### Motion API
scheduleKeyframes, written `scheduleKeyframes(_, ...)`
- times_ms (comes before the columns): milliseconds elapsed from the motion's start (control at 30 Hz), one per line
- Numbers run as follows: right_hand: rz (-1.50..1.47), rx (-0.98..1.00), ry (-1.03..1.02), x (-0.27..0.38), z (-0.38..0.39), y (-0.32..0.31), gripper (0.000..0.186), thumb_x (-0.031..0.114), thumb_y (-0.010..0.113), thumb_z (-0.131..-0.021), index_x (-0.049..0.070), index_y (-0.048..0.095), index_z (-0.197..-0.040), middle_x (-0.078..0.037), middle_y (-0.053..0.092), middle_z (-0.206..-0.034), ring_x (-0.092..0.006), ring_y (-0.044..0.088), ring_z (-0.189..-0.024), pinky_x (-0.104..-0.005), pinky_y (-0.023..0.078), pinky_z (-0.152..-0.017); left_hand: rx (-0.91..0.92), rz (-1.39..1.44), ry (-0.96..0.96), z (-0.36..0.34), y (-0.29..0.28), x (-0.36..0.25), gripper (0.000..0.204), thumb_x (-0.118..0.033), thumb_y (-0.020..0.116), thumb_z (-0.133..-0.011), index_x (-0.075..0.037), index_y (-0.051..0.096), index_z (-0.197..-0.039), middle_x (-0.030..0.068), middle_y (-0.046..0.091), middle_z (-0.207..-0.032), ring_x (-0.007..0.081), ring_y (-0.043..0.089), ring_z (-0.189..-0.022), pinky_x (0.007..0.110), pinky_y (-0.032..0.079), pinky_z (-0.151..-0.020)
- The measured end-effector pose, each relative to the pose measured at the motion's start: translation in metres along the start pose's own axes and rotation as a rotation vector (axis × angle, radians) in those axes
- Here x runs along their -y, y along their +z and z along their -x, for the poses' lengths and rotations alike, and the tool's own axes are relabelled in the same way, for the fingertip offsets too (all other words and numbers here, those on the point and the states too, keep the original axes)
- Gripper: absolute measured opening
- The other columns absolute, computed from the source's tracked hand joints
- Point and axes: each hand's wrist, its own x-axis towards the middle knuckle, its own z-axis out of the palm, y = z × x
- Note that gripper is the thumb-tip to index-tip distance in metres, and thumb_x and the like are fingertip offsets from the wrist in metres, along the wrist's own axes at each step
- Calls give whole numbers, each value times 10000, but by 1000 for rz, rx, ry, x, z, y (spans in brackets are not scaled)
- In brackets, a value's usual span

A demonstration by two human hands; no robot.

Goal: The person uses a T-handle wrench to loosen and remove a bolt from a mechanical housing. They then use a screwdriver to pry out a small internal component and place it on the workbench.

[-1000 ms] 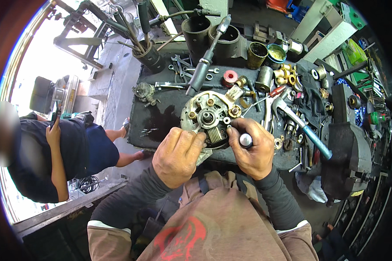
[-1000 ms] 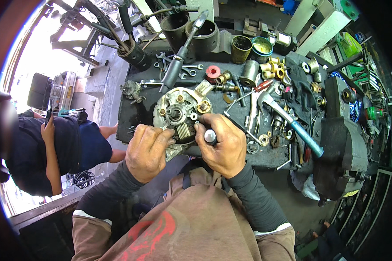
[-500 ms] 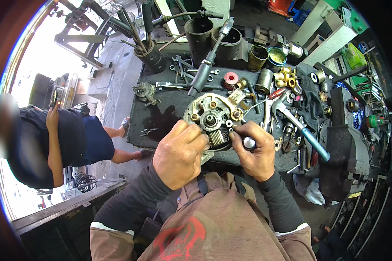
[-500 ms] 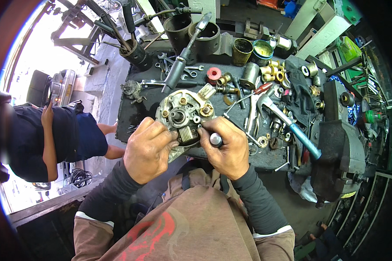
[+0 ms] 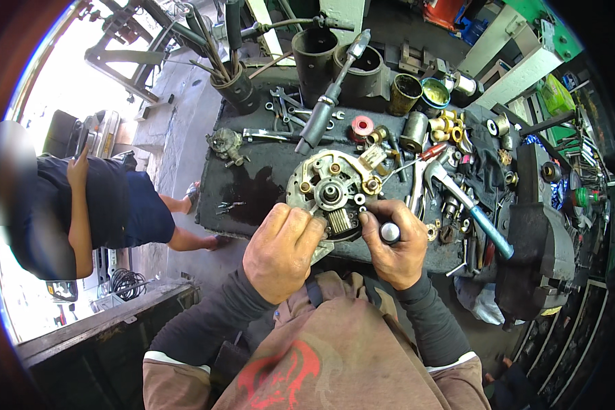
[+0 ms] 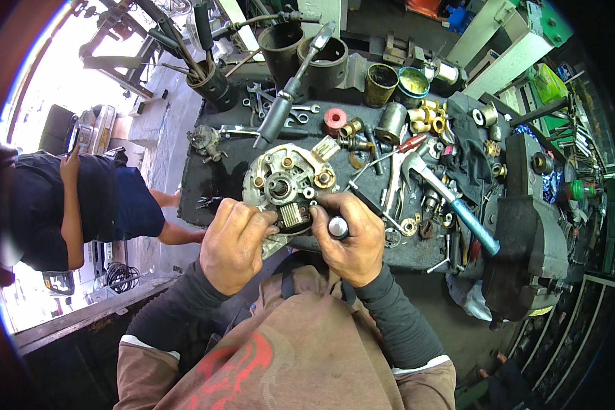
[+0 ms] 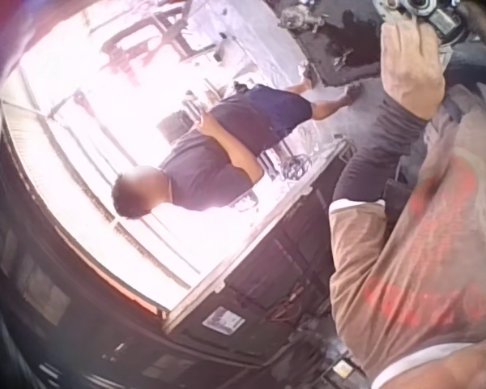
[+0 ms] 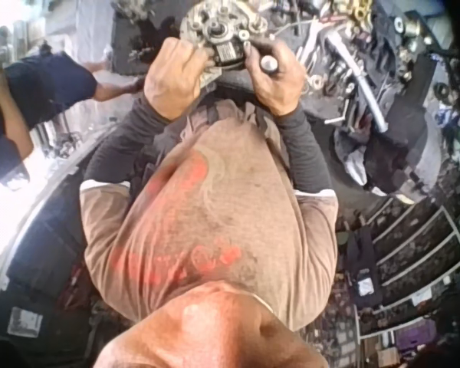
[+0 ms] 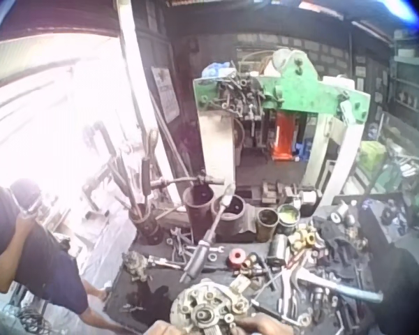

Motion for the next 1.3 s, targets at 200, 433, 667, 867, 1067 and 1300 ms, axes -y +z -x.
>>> scheduleKeyframes(200, -1, -7, 2, 7, -7, -4, 121, 57, 744, -884, 4, 678, -971, -136, 694, -833, -253, 686, -682, -338, 535, -637, -36, 10, 117, -9, -3, 12, 301, -57, 706, -769, 47, 675, -1050, 124, 571, -922, 275, 581, -876, 354, 527, -787)
scheduleKeyframes(433, -86, -13, -43, 25, -12, -5, 92, 63, 734, -916, 6, 696, -977, -89, 697, -832, -159, 664, -683, -298, 531, -630, -113, 69, 106, -19, -22, 4, 354, -12, 768, -742, 74, 676, -1073, 129, 587, -926, 290, 616, -864, 360, 548, -741)
scheduleKeyframes(667, -324, 99, 366, 23, -10, -31, 169, 126, 729, -949, -4, 728, -1057, -41, 719, -933, -96, 637, -839, -269, 523, -774, -77, 233, 43, -5, -24, 5, 352, 4, 766, -756, 55, 681, -1093, 160, 634, -1021, 310, 679, -937, 384, 584, -783)
scheduleKeyframes(867, -615, 302, 536, 16, 16, -57, 323, 189, 718, -974, -25, 685, -1213, -34, 699, -844, -32, 550, -640, -199, 435, -552, -63, 268, 103, 18, -22, -15, 400, 44, 715, -704, 35, 718, -1103, 148, 666, -1069, 294, 713, -965, 352, 617, -799)
scheduleKeyframes(1067, -721, 211, 600, 6, 39, -67, 338, 200, 711, -969, -52, 685, -1192, -63, 729, -864, -35, 534, -579, -201, 419, -497, -48, 322, 86, 21, 2, -30, 385, 28, 735, -731, 26, 716, -1115, 152, 662, -1103, 291, 718, -989, 335, 620, -806)
scheduleKeyframes(1300, -803, 134, 694, -16, 61, -86, 416, 247, 727, -953, -93, 666, -1186, -136, 761, -953, -66, 567, -578, -207, 442, -502, -66, 457, 1, 17, 36, -62, 329, 49, 784, -743, 39, 721, -1066, 152, 651, -1084, 285, 718, -990, 332, 624, -826)
